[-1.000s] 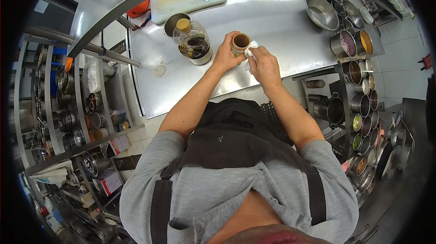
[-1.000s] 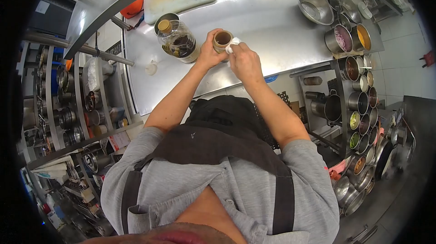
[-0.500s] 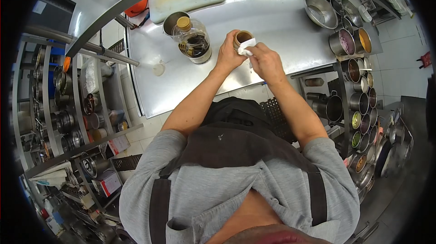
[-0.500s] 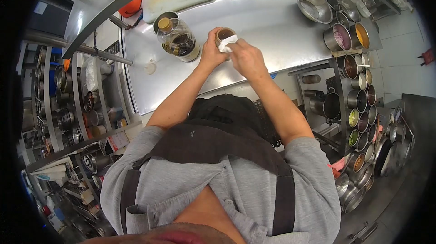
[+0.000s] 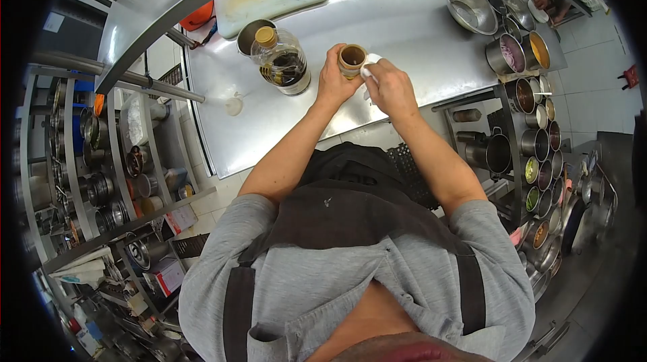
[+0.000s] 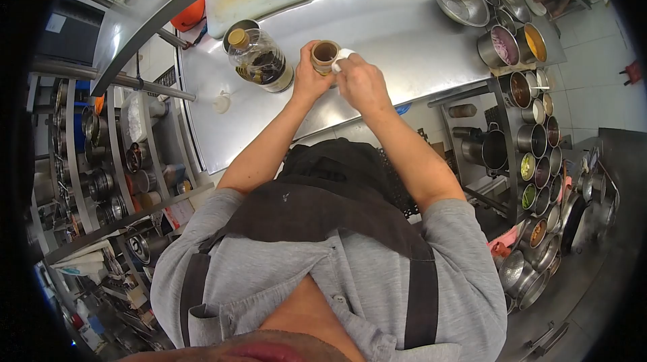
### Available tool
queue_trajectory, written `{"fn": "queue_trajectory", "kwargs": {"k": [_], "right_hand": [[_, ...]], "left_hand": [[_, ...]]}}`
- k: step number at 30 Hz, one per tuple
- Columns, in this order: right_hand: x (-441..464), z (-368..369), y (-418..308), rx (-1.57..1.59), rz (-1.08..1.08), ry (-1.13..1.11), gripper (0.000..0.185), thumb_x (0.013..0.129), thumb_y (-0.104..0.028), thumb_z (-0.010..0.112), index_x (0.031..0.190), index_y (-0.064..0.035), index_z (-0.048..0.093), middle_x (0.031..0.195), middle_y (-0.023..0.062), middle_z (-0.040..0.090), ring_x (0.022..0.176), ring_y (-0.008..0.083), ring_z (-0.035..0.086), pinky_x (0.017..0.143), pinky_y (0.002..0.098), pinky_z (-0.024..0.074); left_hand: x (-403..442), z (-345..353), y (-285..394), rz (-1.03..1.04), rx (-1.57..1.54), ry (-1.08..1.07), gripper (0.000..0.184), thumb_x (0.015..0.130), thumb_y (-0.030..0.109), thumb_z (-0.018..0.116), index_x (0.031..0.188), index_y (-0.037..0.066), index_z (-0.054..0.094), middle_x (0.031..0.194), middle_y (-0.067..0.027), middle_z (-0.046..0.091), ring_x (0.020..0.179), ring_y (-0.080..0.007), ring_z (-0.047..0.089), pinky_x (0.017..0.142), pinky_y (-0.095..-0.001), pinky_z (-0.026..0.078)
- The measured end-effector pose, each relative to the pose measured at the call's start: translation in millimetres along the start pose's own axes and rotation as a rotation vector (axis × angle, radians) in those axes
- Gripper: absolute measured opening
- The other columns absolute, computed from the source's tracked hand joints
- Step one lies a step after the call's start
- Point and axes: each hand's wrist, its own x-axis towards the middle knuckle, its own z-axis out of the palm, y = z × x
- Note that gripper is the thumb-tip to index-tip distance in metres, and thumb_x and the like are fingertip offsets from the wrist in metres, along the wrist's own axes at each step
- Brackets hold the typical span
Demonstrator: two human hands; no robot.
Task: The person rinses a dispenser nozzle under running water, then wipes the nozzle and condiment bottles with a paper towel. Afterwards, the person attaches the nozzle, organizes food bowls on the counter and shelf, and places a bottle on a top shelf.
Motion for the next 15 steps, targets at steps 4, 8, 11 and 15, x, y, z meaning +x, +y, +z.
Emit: {"fn": "queue_trajectory", "kwargs": {"k": [4,8,11,15], "right_hand": [[-7.2,1.4,-8.6,0.015,-0.054,-0.034,0.021,0.077,-0.002,0.066,0.098,-0.002,0.068,0.086,0.0133,0.063,0.073,0.0334,0.064,0.067,0.0405,0.0521],[-10.2,-3.3,8.4,0.02,-0.016,0.054,0.02,0.079,-0.003,0.066,0.099,-0.0028,0.069,0.086,0.0129,0.063,0.073,0.032,0.064,0.066,0.0397,0.0519],[-5.5,-14.3,22.0,-0.011,-0.006,0.064,0.021,0.079,-0.004,0.066,0.099,-0.0026,0.069,0.086,0.013,0.063,0.072,0.0324,0.064,0.066,0.0396,0.0516],[1.9,-11.5,24.0,-0.005,-0.044,0.068,0.021,0.078,-0.006,0.064,0.098,-0.0059,0.069,0.087,0.0119,0.063,0.07,0.0334,0.064,0.064,0.0411,0.0536]], "left_hand": [[-1.1,8.3,1.2,-0.023,0.028,0.066,0.078,0.069,0.02,0.081,0.131,0.005,0.036,0.121,-0.0185,0.056,0.111,-0.0354,0.058,0.093,-0.0416,0.048],[-9.4,-0.1,-1.7,0.073,0.072,0.02,0.086,0.069,0.02,0.082,0.137,0.003,0.032,0.124,-0.0212,0.051,0.117,-0.0366,0.053,0.097,-0.0427,0.045],[-13.9,-20.0,2.7,-0.007,0.038,-0.063,0.094,0.067,0.021,0.084,0.142,0.004,0.03,0.131,-0.0163,0.049,0.122,-0.0317,0.05,0.098,-0.0429,0.044],[8.7,-19.1,-15.2,0.11,0.098,-0.145,0.091,0.066,0.027,0.083,0.139,0.003,0.035,0.131,-0.0206,0.049,0.122,-0.0338,0.051,0.101,-0.0406,0.042]]}}
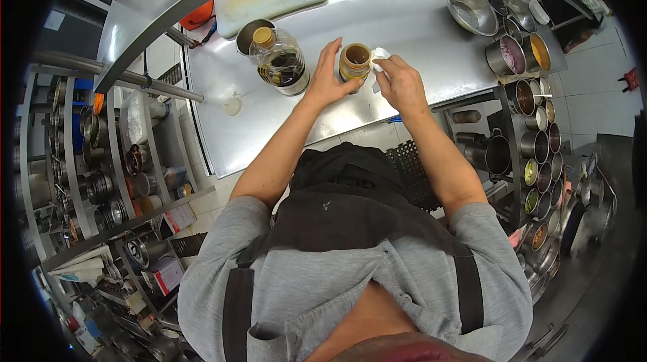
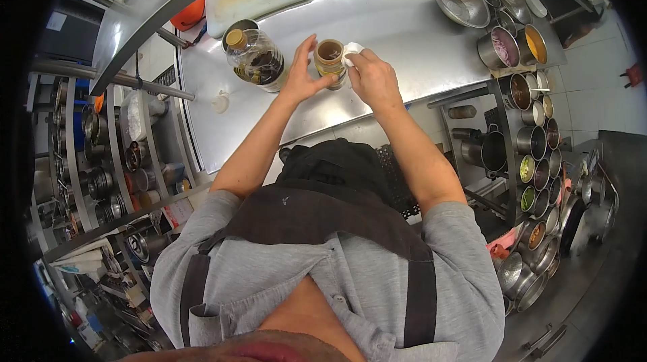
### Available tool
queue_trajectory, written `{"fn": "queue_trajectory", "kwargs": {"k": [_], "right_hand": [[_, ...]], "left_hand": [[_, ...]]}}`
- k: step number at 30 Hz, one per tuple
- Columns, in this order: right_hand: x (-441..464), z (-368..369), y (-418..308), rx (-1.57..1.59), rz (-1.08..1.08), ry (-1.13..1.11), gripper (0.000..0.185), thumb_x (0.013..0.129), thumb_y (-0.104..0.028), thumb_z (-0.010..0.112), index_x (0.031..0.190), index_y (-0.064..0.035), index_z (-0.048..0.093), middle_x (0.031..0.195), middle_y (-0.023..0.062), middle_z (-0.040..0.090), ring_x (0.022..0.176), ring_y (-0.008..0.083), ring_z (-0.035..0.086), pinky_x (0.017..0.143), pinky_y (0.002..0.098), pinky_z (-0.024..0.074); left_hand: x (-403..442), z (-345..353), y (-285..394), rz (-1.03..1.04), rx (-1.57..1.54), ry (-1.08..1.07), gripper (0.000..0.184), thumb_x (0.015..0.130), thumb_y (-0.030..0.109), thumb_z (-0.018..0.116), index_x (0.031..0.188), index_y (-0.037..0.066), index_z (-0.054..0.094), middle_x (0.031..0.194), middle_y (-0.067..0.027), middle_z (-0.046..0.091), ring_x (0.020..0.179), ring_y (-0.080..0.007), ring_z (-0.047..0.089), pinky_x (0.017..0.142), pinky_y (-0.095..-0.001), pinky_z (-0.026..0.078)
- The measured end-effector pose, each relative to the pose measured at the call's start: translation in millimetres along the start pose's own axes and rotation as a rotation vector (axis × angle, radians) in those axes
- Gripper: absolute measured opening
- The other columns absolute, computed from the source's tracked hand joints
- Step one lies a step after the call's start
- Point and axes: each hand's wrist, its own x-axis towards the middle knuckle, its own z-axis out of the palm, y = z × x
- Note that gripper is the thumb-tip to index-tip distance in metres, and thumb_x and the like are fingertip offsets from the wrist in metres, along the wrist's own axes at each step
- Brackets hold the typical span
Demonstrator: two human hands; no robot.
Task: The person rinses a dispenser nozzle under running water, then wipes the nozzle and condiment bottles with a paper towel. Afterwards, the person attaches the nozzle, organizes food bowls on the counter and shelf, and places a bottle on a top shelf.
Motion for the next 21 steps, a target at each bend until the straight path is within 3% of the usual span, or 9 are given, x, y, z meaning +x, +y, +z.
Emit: {"fn": "queue_trajectory", "kwargs": {"k": [2,4,5,7,10,12,17,21], "right_hand": [[-0.6,6.0,-1.2,-0.011,0.004,0.02,0.02,0.078,-0.006,0.063,0.097,-0.0054,0.069,0.087,0.0124,0.063,0.07,0.0337,0.064,0.065,0.0416,0.0535],[0.3,8.6,-5.7,-0.025,0.006,0.041,0.018,0.078,-0.006,0.062,0.095,-0.0049,0.069,0.087,0.0129,0.063,0.07,0.0339,0.064,0.065,0.042,0.0535],[-0.9,8.0,-8.8,-0.048,0.032,0.025,0.017,0.077,-0.006,0.062,0.093,-0.0044,0.068,0.087,0.0135,0.063,0.071,0.0342,0.064,0.065,0.0424,0.0535],[-5.7,8.7,-14.3,-0.071,0.069,0.009,0.015,0.077,-0.005,0.062,0.091,-0.0039,0.067,0.086,0.014,0.063,0.071,0.0344,0.064,0.066,0.0427,0.0535],[-11.3,9.3,-19.0,-0.08,0.08,0.038,0.013,0.077,-0.005,0.062,0.089,-0.0041,0.066,0.086,0.0142,0.062,0.071,0.0351,0.064,0.066,0.0433,0.0536],[-14.5,8.8,-23.5,-0.035,0.029,-0.071,0.024,0.075,-0.002,0.066,0.099,-0.0031,0.067,0.087,0.0126,0.062,0.069,0.0332,0.063,0.063,0.0403,0.0525],[-9.6,17.8,-36.2,-0.015,-0.084,0.001,0.029,0.073,-0.001,0.068,0.102,-0.0069,0.069,0.081,0.0078,0.058,0.068,0.0269,0.064,0.06,0.0373,0.053],[-10.6,18.8,-25.6,-0.018,-0.105,-0.057,0.029,0.073,-0.003,0.069,0.101,-0.0093,0.07,0.083,0.0073,0.059,0.068,0.0267,0.065,0.06,0.0375,0.0533]], "left_hand": [[8.7,3.5,-6.3,0.067,-0.022,0.017,0.089,0.066,0.029,0.083,0.138,0.004,0.036,0.13,-0.0192,0.051,0.122,-0.0322,0.052,0.101,-0.04,0.043],[13.4,4.6,-3.4,-0.161,-0.291,-0.233,0.085,0.067,0.022,0.084,0.138,0.008,0.038,0.128,-0.0126,0.055,0.121,-0.0245,0.053,0.102,-0.0378,0.042],[13.4,7.7,-0.4,-0.161,-0.291,-0.23,0.085,0.067,0.022,0.084,0.138,0.008,0.038,0.128,-0.0126,0.055,0.121,-0.0245,0.053,0.102,-0.0378,0.042],[5.7,16.8,3.6,-0.102,-0.255,-0.097,0.079,0.067,0.025,0.084,0.131,0.009,0.041,0.118,-0.0125,0.062,0.109,-0.0277,0.062,0.095,-0.0374,0.048],[2.2,23.7,5.2,-0.118,-0.236,-0.036,0.078,0.067,0.019,0.084,0.13,0.009,0.04,0.118,-0.0122,0.061,0.11,-0.028,0.061,0.094,-0.0369,0.049],[4.3,26.5,5.7,-0.102,-0.22,-0.027,0.078,0.068,0.016,0.083,0.131,0.008,0.039,0.118,-0.0124,0.061,0.11,-0.0279,0.061,0.093,-0.0374,0.049],[-0.5,33.1,7.3,-0.033,-0.187,0.068,0.075,0.068,0.013,0.081,0.131,0.008,0.041,0.116,-0.0123,0.062,0.109,-0.0291,0.062,0.092,-0.0383,0.05],[-2.3,36.6,5.1,-0.162,-0.25,0.055,0.074,0.068,0.015,0.082,0.13,0.008,0.042,0.114,-0.012,0.063,0.107,-0.0302,0.063,0.091,-0.0389,0.05]]}}
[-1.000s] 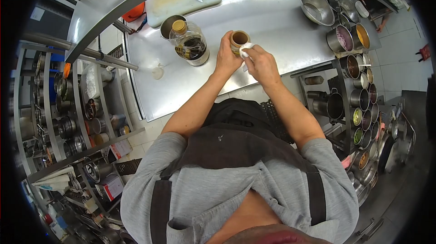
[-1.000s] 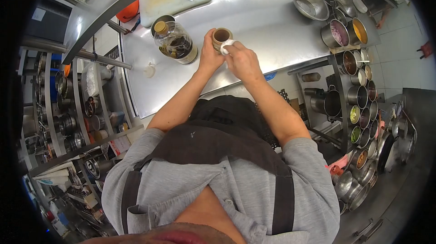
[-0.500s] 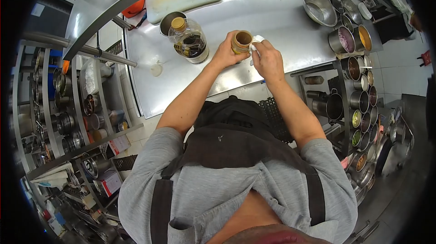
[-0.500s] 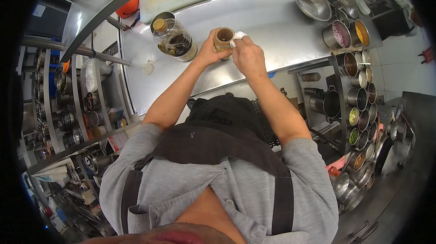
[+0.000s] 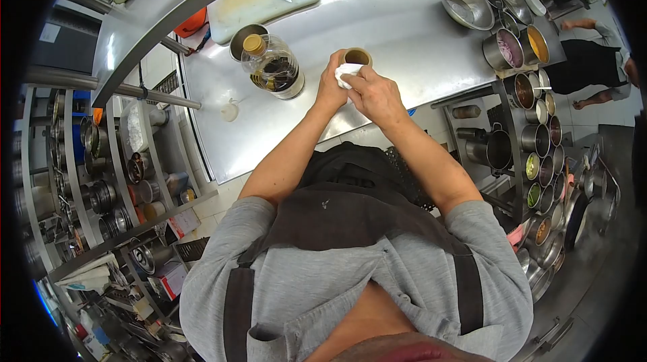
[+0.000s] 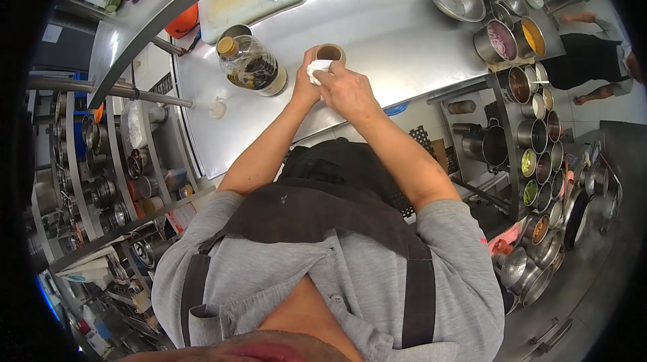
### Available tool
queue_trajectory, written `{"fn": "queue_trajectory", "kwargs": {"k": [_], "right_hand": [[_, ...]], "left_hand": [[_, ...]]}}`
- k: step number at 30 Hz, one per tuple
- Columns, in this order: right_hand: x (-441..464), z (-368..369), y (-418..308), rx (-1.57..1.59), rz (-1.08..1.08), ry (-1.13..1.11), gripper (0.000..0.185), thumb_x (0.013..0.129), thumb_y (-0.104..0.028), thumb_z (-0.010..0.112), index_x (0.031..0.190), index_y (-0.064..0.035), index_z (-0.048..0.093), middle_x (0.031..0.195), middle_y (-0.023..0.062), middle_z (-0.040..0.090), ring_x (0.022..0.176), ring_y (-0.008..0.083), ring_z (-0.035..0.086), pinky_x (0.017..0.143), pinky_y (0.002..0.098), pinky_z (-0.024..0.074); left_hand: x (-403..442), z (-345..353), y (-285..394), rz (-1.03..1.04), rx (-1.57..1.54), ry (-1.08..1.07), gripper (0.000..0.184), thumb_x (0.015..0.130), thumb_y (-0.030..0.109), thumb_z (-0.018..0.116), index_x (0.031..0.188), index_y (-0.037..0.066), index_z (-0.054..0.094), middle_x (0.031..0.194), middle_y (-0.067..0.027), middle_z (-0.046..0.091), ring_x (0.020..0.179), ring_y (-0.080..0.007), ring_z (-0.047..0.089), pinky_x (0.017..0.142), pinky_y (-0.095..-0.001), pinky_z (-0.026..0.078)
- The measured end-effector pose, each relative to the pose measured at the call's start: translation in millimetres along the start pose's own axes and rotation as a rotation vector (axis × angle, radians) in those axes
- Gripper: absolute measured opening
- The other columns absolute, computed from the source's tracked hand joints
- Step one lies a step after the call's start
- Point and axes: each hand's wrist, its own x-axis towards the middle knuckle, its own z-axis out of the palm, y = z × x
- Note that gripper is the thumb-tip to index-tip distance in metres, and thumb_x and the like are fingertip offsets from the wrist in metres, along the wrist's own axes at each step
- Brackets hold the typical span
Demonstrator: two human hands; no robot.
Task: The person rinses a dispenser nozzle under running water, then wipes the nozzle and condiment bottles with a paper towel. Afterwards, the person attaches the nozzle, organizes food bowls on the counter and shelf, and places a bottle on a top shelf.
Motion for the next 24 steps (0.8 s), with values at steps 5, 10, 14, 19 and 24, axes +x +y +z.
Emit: {"fn": "queue_trajectory", "kwargs": {"k": [5,10,14,19,24], "right_hand": [[-11.0,-13.5,27.9,0.022,0.189,0.091,0.026,0.075,-0.004,0.069,0.101,-0.0086,0.07,0.079,0.0103,0.059,0.069,0.0279,0.064,0.06,0.0372,0.0518],[5.5,-33.7,42.5,-0.012,0.24,0.142,0.023,0.078,-0.007,0.068,0.101,-0.0112,0.071,0.083,0.0119,0.061,0.072,0.0324,0.063,0.065,0.0413,0.0523],[2.3,-8.3,25.6,0.022,0.183,0.134,0.021,0.077,-0.007,0.067,0.098,-0.0059,0.068,0.085,0.0144,0.061,0.072,0.0346,0.064,0.065,0.0421,0.0533],[-1.2,-1.0,11.3,-0.017,0.193,0.125,0.019,0.077,-0.009,0.066,0.094,-0.0015,0.066,0.083,0.0149,0.061,0.067,0.0356,0.064,0.062,0.0429,0.054],[-2.6,-3.4,0.3,-0.077,0.17,0.01,0.019,0.076,-0.005,0.066,0.095,-0.0022,0.068,0.081,0.0128,0.06,0.067,0.0325,0.064,0.061,0.0407,0.0531]], "left_hand": [[3.7,-3.8,8.8,0.013,0.114,0.029,0.075,0.066,0.022,0.084,0.127,0.008,0.042,0.113,-0.0134,0.063,0.105,-0.0299,0.064,0.089,-0.0393,0.051],[0.0,-9.1,9.1,-0.005,0.12,-0.031,0.074,0.068,0.023,0.084,0.126,0.007,0.042,0.115,-0.0123,0.064,0.106,-0.0253,0.063,0.094,-0.0366,0.048],[2.6,-3.5,13.0,-0.016,0.088,-0.01,0.075,0.068,0.024,0.084,0.126,0.008,0.041,0.114,-0.0125,0.064,0.106,-0.0258,0.063,0.093,-0.0368,0.049],[-3.4,-0.3,17.7,0.019,0.114,0.095,0.068,0.07,0.02,0.081,0.124,0.007,0.041,0.111,-0.0153,0.063,0.103,-0.0333,0.064,0.087,-0.04,0.051],[-4.2,3.8,13.6,0.003,0.137,0.131,0.068,0.071,0.021,0.081,0.124,0.008,0.04,0.112,-0.0148,0.063,0.104,-0.0331,0.063,0.087,-0.0403,0.051]]}}
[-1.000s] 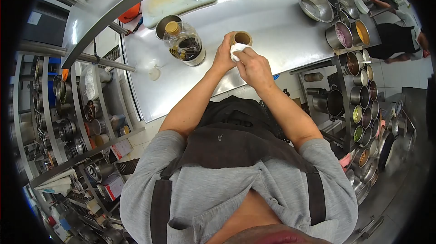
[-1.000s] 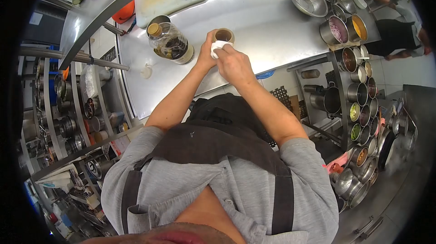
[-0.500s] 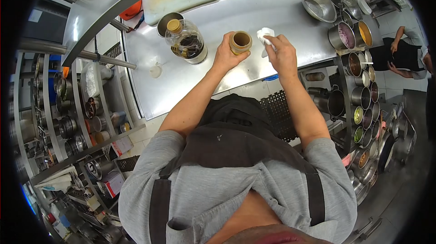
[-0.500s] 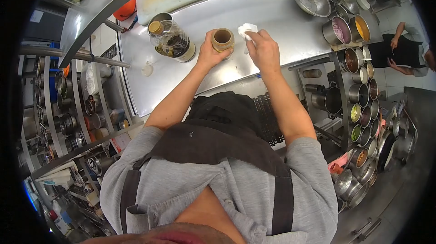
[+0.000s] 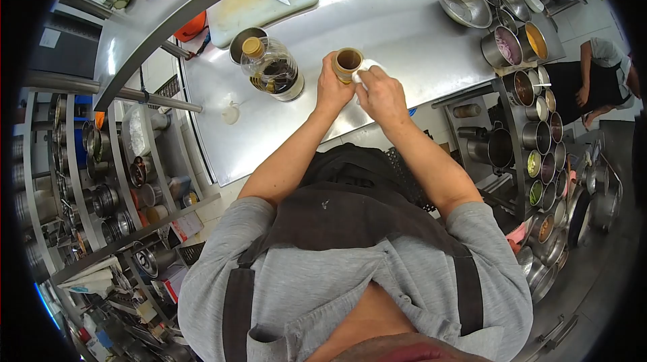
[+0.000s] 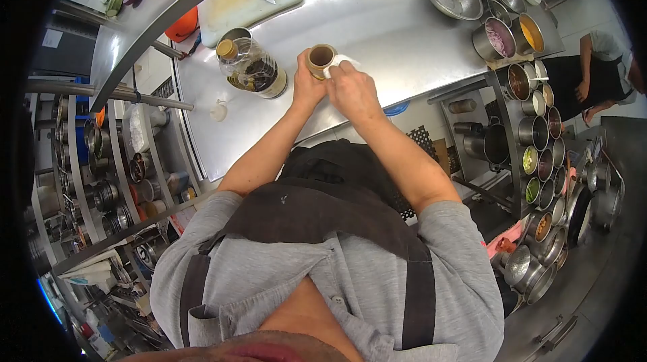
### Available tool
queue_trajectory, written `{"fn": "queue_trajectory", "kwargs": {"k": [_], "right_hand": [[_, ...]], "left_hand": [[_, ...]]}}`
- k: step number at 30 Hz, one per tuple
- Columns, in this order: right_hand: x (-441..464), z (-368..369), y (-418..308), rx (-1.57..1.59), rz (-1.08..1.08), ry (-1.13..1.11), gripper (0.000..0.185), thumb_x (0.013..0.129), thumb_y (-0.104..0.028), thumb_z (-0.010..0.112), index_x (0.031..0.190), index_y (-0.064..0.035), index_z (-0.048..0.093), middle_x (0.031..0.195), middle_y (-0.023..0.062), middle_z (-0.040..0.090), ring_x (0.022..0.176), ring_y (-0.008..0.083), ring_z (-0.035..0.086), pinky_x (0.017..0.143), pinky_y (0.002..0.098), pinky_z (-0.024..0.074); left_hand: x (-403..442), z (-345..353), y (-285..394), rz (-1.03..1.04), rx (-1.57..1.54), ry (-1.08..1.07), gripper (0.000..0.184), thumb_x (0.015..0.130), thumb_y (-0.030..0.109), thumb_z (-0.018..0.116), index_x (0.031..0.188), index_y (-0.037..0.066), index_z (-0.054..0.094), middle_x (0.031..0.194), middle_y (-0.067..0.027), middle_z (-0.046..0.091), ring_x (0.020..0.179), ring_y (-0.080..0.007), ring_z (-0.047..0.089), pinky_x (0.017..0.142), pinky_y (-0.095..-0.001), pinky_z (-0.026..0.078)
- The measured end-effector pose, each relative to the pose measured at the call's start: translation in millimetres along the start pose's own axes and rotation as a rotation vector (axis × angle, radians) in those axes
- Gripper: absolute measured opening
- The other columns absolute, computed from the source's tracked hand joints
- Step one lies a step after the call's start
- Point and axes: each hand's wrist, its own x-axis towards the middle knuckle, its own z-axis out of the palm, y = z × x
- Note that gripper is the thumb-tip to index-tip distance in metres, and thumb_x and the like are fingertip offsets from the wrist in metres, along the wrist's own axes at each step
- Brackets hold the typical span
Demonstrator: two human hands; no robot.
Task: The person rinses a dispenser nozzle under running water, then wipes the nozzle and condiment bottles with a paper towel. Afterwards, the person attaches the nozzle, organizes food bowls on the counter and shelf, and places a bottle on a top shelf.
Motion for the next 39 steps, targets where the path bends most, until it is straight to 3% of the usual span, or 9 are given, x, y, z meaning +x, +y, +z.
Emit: {"fn": "queue_trajectory", "kwargs": {"k": [9,13,16,20,23,25,30,34,39], "right_hand": [[-1.6,-4.1,-3.0,0.144,-0.123,0.049,0.023,0.075,-0.005,0.067,0.097,-0.0073,0.07,0.08,0.0092,0.059,0.066,0.0311,0.063,0.06,0.0396,0.053],[-6.0,-27.5,38.5,0.237,0.204,0.03,0.021,0.078,-0.011,0.07,0.099,-0.0061,0.071,0.091,0.0133,0.065,0.07,0.0324,0.064,0.066,0.0391,0.052],[-6.4,-39.2,50.1,0.397,0.354,0.118,0.021,0.084,-0.014,0.067,0.103,-0.0054,0.071,0.093,0.0131,0.068,0.071,0.0257,0.065,0.067,0.0331,0.0512],[-12.3,-32.9,47.4,0.868,0.593,0.117,0.024,0.087,-0.013,0.065,0.107,-0.0017,0.068,0.094,0.0101,0.068,0.076,0.017,0.064,0.069,0.027,0.0493],[-19.5,-32.3,37.2,1.235,0.691,0.134,0.024,0.089,-0.01,0.063,0.109,0.0022,0.064,0.096,0.0077,0.067,0.08,0.0125,0.063,0.073,0.0248,0.0492],[-26.3,-42.2,18.7,1.577,0.745,0.082,0.019,0.089,-0.008,0.061,0.104,0.0025,0.063,0.092,0.0075,0.068,0.082,0.0127,0.064,0.075,0.025,0.0502],[-30.9,-36.6,5.3,1.671,0.578,-0.237,0.02,0.085,-0.006,0.066,0.103,0.0021,0.063,0.091,0.0078,0.068,0.078,0.0124,0.065,0.071,0.0259,0.0521],[-28.1,-28.2,4.8,1.489,0.615,-0.187,0.031,0.083,-0.005,0.07,0.111,0.0031,0.061,0.096,0.0084,0.068,0.081,0.0126,0.065,0.073,0.0257,0.0518],[-31.3,-28.6,-2.5,1.458,0.568,-0.071,0.046,0.082,-0.001,0.069,0.125,0.0035,0.053,0.103,0.0116,0.067,0.084,0.013,0.066,0.071,0.0247,0.0542]], "left_hand": [[-5.6,1.2,-1.5,-0.037,-0.009,0.005,0.07,0.072,0.025,0.081,0.127,0.008,0.041,0.114,-0.0148,0.062,0.105,-0.0318,0.063,0.088,-0.0398,0.051],[13.8,-15.1,-12.1,-0.016,-0.013,-0.121,0.076,0.066,0.025,0.084,0.127,0.008,0.041,0.115,-0.0141,0.061,0.108,-0.0306,0.062,0.092,-0.0396,0.049],[24.1,-32.2,-30.7,0.07,-0.111,-0.385,0.095,0.067,0.021,0.085,0.143,0.008,0.029,0.128,-0.0152,0.054,0.121,-0.0275,0.053,0.102,-0.0391,0.042],[10.0,-52.4,-21.3,0.133,0.096,-0.304,0.097,0.068,0.021,0.085,0.145,0.007,0.028,0.124,-0.014,0.056,0.12,-0.0254,0.053,0.1,-0.0392,0.044],[-12.5,-77.6,14.0,-0.151,0.085,-0.315,0.087,0.073,0.021,0.081,0.144,0.005,0.033,0.125,-0.0135,0.055,0.119,-0.0251,0.054,0.097,-0.0386,0.046],[-25.4,-92.9,39.8,-0.454,-0.301,-0.326,0.075,0.08,0.02,0.074,0.143,0.005,0.036,0.13,-0.014,0.051,0.119,-0.0264,0.053,0.093,-0.0377,0.047],[-32.9,-86.6,105.5,-0.153,-0.615,-0.511,0.038,0.087,0.015,0.069,0.12,0.004,0.054,0.106,-0.0046,0.064,0.102,-0.0129,0.059,0.093,-0.0305,0.044],[-30.3,-83.8,82.0,-0.212,-0.324,-0.543,0.028,0.083,0.011,0.074,0.104,0.005,0.058,0.094,-0.0041,0.067,0.085,-0.0102,0.064,0.075,-0.024,0.05],[-32.2,-85.9,81.4,-0.221,-0.359,-0.353,0.017,0.084,0.001,0.066,0.1,0.004,0.06,0.088,-0.0028,0.065,0.071,-0.0067,0.06,0.062,-0.0214,0.048]]}}
